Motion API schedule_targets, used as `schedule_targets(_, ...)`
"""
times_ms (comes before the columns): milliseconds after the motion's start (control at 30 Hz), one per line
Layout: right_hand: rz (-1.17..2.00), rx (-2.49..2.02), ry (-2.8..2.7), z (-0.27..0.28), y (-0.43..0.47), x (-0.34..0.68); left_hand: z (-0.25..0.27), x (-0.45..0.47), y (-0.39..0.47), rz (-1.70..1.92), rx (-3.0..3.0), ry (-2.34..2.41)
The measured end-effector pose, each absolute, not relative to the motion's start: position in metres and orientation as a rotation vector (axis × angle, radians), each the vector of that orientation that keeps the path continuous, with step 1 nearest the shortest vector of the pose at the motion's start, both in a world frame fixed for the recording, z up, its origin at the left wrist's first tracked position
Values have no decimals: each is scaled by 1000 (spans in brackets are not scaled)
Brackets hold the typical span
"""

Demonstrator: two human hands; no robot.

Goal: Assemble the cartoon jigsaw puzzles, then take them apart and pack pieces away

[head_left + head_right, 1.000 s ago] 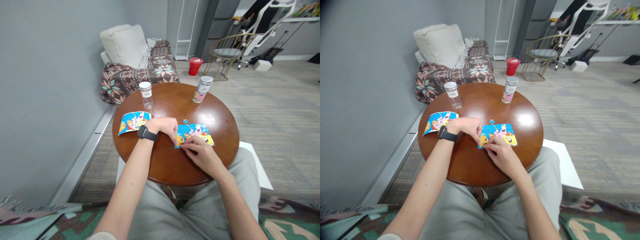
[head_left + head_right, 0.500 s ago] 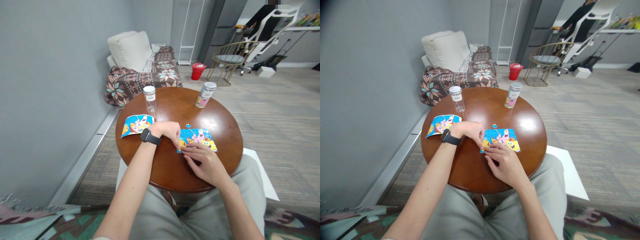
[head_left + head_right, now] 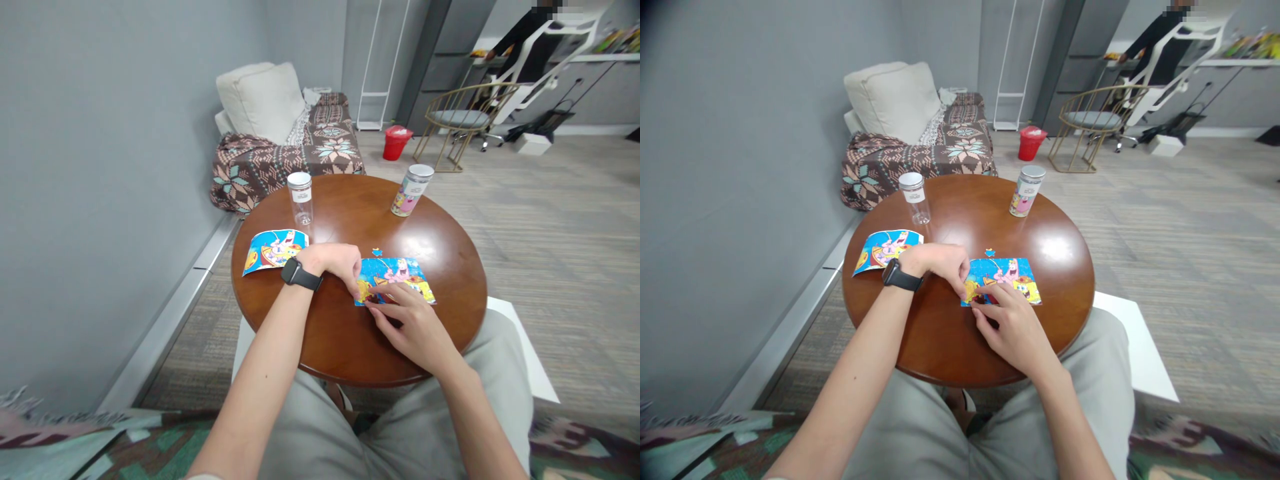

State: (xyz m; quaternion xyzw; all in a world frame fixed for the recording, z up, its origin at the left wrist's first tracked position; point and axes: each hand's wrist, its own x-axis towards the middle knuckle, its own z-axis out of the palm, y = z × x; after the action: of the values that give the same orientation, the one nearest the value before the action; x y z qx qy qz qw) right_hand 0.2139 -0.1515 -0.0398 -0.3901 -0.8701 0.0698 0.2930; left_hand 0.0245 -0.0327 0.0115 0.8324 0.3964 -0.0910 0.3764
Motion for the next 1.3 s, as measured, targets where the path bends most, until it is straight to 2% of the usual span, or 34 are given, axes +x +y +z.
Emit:
schedule_targets(100, 248, -1057, -2274, -40, -151, 214, 12, 24, -31, -165, 2203, 1001)
schedule_targets(267, 349, -1136, -2140, -41, -151, 214, 5, 29, -25, 305, 2405, 1085)
schedule_targets(367, 367, -1161, -2088, -44, -149, 215, -6, 38, -22, 421, 2613, 1128)
schedule_targets(633, 459, -1217, -2015, -51, -145, 218, -27, 54, -21, 318, 2699, 1275)
schedule_targets(1300, 451, -1211, -1966, -50, -145, 217, -34, 60, -18, 377, 2579, 1227)
